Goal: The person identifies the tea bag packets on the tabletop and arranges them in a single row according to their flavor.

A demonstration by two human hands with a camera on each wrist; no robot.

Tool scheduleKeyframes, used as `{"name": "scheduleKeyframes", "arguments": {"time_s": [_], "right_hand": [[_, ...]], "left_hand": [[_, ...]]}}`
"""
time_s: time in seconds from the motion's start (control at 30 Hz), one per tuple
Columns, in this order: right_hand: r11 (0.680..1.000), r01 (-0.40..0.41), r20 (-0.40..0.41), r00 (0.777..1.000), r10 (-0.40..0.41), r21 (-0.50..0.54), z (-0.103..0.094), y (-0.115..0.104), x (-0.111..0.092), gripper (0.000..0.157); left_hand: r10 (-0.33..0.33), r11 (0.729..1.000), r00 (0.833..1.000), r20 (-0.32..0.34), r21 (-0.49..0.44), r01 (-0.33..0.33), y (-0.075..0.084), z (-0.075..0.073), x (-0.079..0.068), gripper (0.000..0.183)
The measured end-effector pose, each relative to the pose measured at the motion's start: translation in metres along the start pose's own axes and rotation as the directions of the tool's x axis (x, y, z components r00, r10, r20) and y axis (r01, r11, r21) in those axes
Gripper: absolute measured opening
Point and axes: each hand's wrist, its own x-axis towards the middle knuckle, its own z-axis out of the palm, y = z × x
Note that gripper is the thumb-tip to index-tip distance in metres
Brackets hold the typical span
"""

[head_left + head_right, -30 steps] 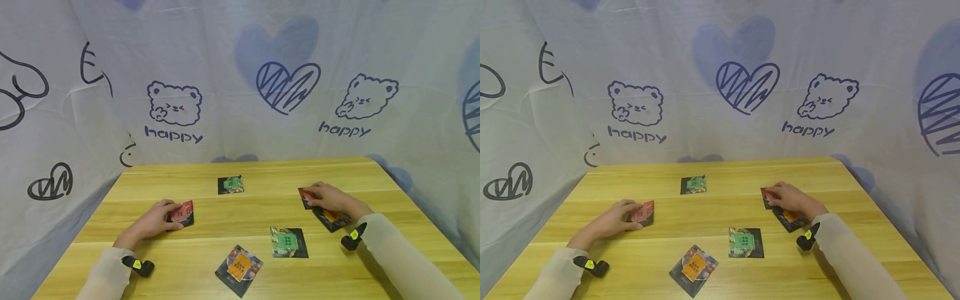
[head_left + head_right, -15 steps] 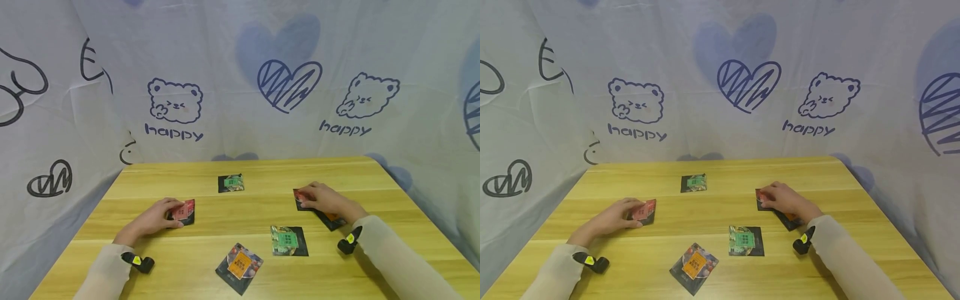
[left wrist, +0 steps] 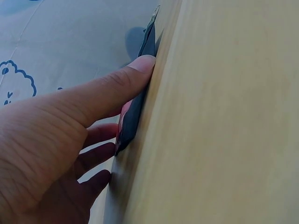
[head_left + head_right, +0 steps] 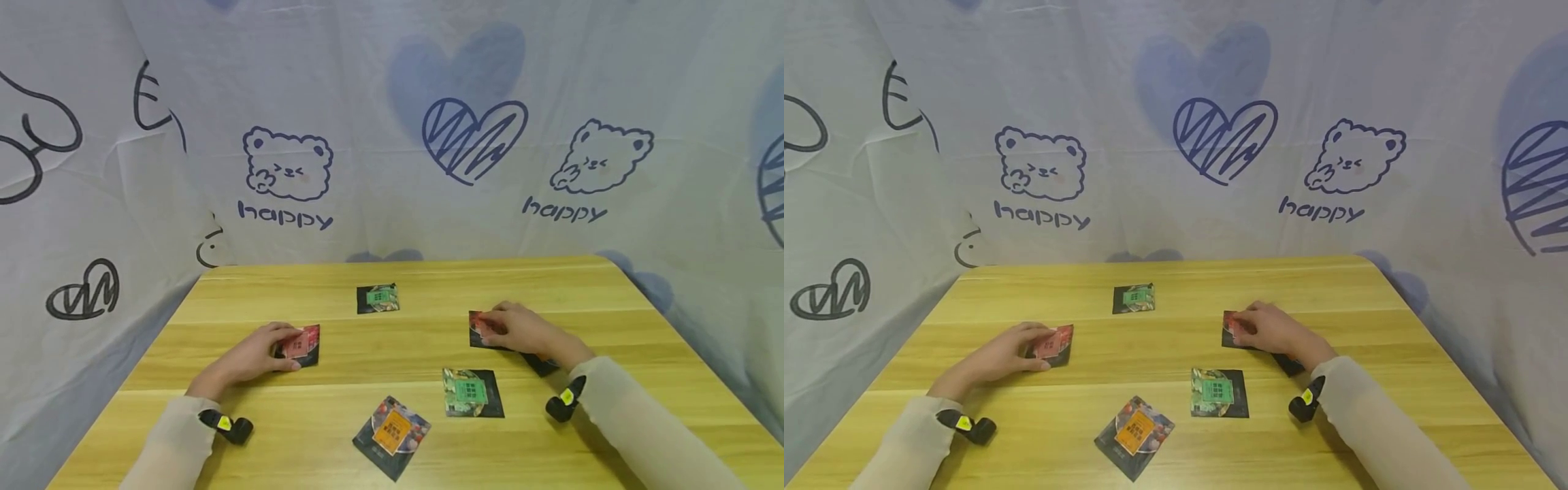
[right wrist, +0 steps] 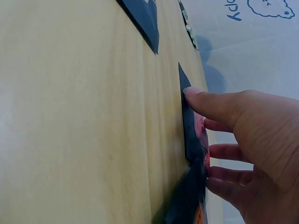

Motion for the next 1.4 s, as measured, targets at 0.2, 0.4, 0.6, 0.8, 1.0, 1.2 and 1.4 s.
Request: {"name": "scheduleKeyframes", "arguments": {"time_s": [0.2,0.4,0.6,0.8,1.0,1.2,1.4], "right_hand": [[1.000,0.007,-0.015,1.000,-0.007,0.005,0.003,-0.007,0.003,0.057],[1.000,-0.012,-0.014,1.000,0.012,0.024,0.008,-0.014,0.005,0.059],[1.000,-0.014,-0.004,1.000,0.014,0.025,0.010,-0.022,0.010,0.058],[1.000,-0.014,0.023,1.000,0.013,0.028,0.012,-0.030,0.014,0.057],[1.000,0.017,0.032,0.999,-0.018,0.026,0.015,-0.038,0.018,0.056],[0.999,0.043,0.030,0.999,-0.044,0.031,0.020,-0.047,0.021,0.054],[0.999,0.046,0.036,0.998,-0.047,0.027,0.023,-0.055,0.024,0.053]], "left_hand": [[-0.005,1.000,1.000,-0.006,-0.015,0.005,-0.002,0.000,0.000,0.079],[0.006,1.000,1.000,-0.007,-0.021,-0.006,-0.002,0.001,0.000,0.079],[0.009,1.000,1.000,-0.006,-0.030,-0.009,-0.001,-0.001,0.001,0.078],[0.006,0.999,1.000,-0.007,-0.032,-0.006,-0.001,-0.001,0.001,0.078],[0.011,0.999,1.000,-0.012,-0.039,-0.011,0.000,0.000,0.000,0.077],[0.007,0.998,1.000,-0.007,-0.058,-0.008,-0.001,0.001,0.000,0.077],[0.005,0.997,1.000,0.003,-0.081,-0.004,-0.003,0.002,0.001,0.078]]}}
